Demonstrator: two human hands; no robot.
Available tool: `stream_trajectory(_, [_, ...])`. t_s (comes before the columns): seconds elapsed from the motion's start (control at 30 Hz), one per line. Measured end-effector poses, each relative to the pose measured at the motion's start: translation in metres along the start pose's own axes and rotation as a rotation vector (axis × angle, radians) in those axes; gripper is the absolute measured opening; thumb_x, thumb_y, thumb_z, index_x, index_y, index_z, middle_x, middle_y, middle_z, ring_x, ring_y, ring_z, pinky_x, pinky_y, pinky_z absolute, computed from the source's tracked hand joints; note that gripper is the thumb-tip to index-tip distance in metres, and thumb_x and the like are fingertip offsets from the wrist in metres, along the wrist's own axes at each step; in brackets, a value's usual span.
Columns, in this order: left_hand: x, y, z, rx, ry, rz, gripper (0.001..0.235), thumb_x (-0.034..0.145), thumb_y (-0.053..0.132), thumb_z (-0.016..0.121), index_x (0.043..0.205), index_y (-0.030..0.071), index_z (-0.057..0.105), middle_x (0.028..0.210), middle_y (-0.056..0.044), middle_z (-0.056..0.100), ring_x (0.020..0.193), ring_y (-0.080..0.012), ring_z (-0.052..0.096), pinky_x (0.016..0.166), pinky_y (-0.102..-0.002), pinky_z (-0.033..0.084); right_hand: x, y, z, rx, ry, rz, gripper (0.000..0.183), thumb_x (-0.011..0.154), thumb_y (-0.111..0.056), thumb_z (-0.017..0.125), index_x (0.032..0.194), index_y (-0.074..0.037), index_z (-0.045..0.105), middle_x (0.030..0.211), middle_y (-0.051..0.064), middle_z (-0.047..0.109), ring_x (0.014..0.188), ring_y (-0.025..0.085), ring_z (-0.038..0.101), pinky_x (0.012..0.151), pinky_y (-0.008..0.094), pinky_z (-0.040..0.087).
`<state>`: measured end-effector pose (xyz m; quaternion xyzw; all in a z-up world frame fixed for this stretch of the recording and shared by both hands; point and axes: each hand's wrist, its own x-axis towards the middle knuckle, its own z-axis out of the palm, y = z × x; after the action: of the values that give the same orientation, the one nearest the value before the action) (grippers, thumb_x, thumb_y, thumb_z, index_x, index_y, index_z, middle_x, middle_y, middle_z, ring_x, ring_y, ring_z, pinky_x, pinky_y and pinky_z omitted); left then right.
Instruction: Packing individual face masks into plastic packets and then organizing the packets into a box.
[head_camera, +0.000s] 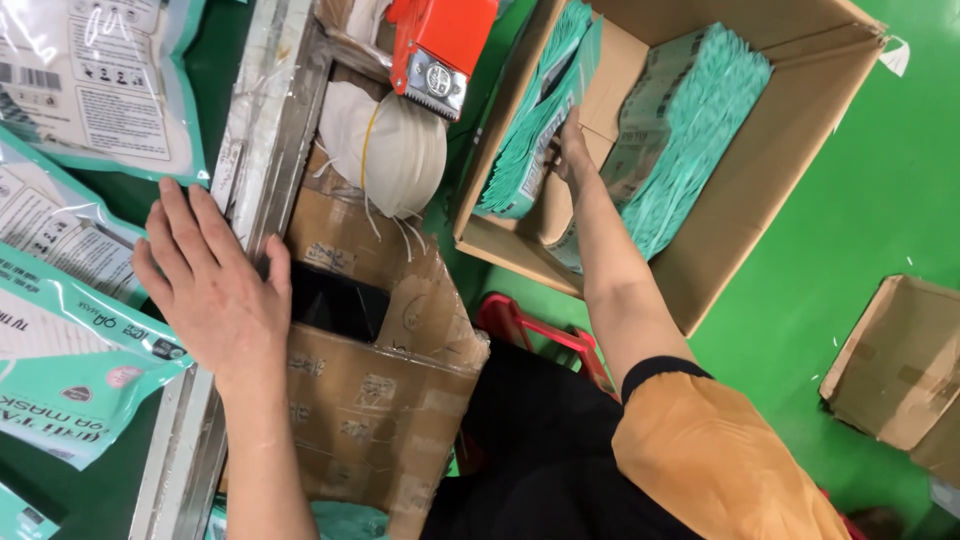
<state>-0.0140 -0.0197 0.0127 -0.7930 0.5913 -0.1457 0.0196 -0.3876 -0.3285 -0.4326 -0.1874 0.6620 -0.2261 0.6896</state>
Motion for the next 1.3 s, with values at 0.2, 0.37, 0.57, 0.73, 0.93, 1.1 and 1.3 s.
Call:
stream_trajectory(0.2, [0.002,0.000,-0.002,-0.011,0.009,-0.016,0.071,0.100,0.029,0.072,0.155,-0.009,0.045,0.163,-0.022,0.042,0.146,-0.0362,0.043,0.127,-0.053,0.033,0.012,0.004,-0.010,-0.101,0.121,-0.082,0.084,0.096,-0.075,0.029,0.133,-0.006,0.060,0.112,0.008,0.068,0.088,0.022,0.059,0.077,0.040,0.045])
stream_trajectory(0.37, [0.001,-0.001,0.000,-0.027,0.000,-0.012,0.072,0.100,0.029,0.072,0.154,-0.009,0.045,0.163,-0.023,0.042,0.146,-0.0365,0.043,0.127,-0.054,0.033,0.017,0.006,-0.019,-0.106,0.388,-0.254,0.087,0.100,-0.067,0.033,0.142,0.008,0.046,0.136,0.020,0.061,0.122,0.031,0.060,0.103,0.043,0.048])
stream_trajectory(0.57, [-0.001,-0.002,0.003,-0.016,-0.002,-0.013,0.071,0.096,0.028,0.070,0.151,-0.008,0.044,0.164,-0.022,0.041,0.147,-0.0370,0.042,0.124,-0.051,0.032,-0.042,-0.030,0.013,-0.385,0.619,-0.565,0.075,0.105,-0.054,0.047,0.151,0.005,0.039,0.154,0.026,0.045,0.142,0.038,0.045,0.118,0.044,0.038])
stream_trajectory(0.73, [-0.002,-0.001,0.003,-0.004,-0.002,-0.012,0.071,0.100,0.030,0.072,0.153,-0.008,0.044,0.164,-0.022,0.041,0.147,-0.0367,0.042,0.128,-0.053,0.032,-0.129,-0.063,0.076,-0.710,0.667,-1.105,0.073,0.097,-0.032,0.067,0.157,-0.003,0.035,0.165,0.023,0.029,0.155,0.042,0.030,0.126,0.058,0.024])
stream_trajectory(0.93, [0.000,-0.001,0.000,0.003,0.001,-0.017,0.073,0.100,0.031,0.072,0.155,-0.008,0.045,0.164,-0.022,0.041,0.146,-0.0361,0.042,0.128,-0.053,0.032,-0.161,-0.066,0.106,-0.806,0.441,-1.237,0.096,0.085,-0.031,0.084,0.156,-0.002,0.026,0.162,0.026,0.019,0.150,0.046,0.021,0.119,0.059,0.020])
stream_trajectory(1.1, [0.000,0.000,0.001,-0.002,0.000,-0.016,0.073,0.099,0.031,0.072,0.154,-0.008,0.045,0.163,-0.022,0.042,0.146,-0.0363,0.043,0.126,-0.053,0.033,-0.160,-0.061,0.103,-0.830,0.444,-1.116,0.097,0.081,-0.017,0.084,0.158,-0.004,0.026,0.164,0.022,0.020,0.154,0.042,0.021,0.122,0.057,0.020])
stream_trajectory(1.3, [-0.001,-0.001,0.001,-0.008,0.009,-0.009,0.072,0.100,0.030,0.072,0.154,-0.009,0.045,0.163,-0.022,0.042,0.146,-0.0365,0.043,0.127,-0.053,0.033,-0.179,-0.067,0.105,-0.979,0.481,-1.124,0.095,0.077,-0.003,0.077,0.159,-0.009,0.030,0.165,0.022,0.012,0.154,0.048,0.016,0.117,0.067,0.022])
